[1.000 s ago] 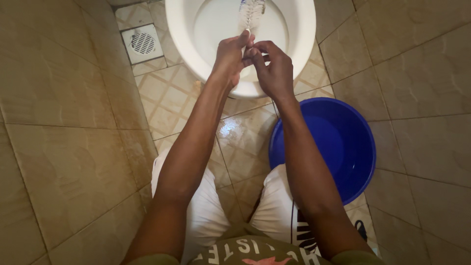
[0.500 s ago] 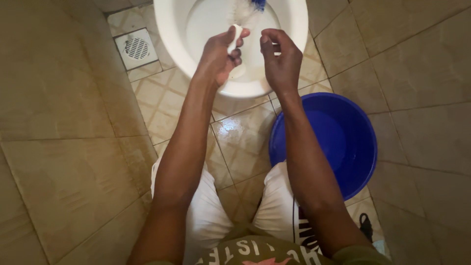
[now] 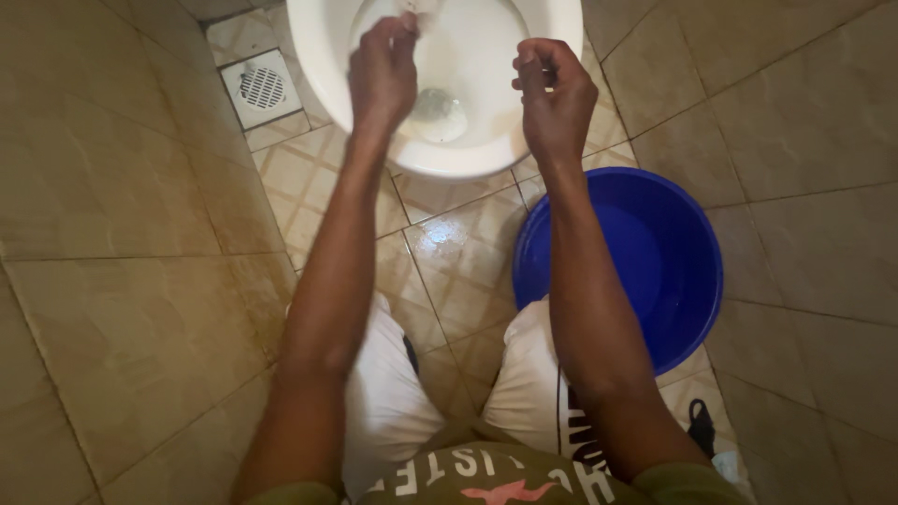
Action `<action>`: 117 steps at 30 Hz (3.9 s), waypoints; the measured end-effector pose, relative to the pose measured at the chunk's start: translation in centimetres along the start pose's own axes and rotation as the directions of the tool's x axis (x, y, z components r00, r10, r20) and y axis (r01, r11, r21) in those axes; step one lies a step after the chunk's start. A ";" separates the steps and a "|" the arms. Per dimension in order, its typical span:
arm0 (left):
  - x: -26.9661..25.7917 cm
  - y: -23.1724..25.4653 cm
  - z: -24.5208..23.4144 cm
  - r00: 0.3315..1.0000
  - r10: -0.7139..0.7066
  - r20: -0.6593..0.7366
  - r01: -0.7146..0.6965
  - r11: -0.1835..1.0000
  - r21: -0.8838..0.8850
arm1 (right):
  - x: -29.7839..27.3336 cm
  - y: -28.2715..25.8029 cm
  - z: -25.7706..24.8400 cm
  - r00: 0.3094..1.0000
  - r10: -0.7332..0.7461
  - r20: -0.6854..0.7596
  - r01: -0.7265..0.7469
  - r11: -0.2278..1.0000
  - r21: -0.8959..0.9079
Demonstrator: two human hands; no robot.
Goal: The person cleans a toilet bowl using a sponge and a toilet brush. They scoop water from a blue basin to rinse the bowl and scrub the interior surfaces.
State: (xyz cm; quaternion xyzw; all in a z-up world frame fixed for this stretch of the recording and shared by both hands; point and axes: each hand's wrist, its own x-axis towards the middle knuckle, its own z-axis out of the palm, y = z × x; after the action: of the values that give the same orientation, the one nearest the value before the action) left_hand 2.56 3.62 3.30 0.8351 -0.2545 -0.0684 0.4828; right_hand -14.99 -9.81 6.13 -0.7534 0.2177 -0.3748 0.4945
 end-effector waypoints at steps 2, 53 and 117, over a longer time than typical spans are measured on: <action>1.0 -0.6 -1.2 0.985 0.170 -0.023 -0.158 0.952 0.263 | 0.2 -0.2 -0.7 1.000 0.024 -0.016 -0.024 1.000 0.009; 9.6 -3.7 -2.9 0.544 0.130 0.829 -0.836 0.003 0.548 | 1.3 -0.2 -4.2 0.997 0.072 -0.040 -0.063 0.978 0.198; 8.6 -3.8 -1.1 0.587 0.020 0.809 -0.808 -0.040 0.588 | 1.6 0.0 -6.7 0.990 0.130 -0.049 -0.114 0.961 0.253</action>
State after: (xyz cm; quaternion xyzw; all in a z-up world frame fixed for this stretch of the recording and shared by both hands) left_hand 11.71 1.78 1.77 0.7208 -0.6291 0.0238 -0.2900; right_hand -19.22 -14.81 8.19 -0.6576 0.2307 -0.3924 0.6003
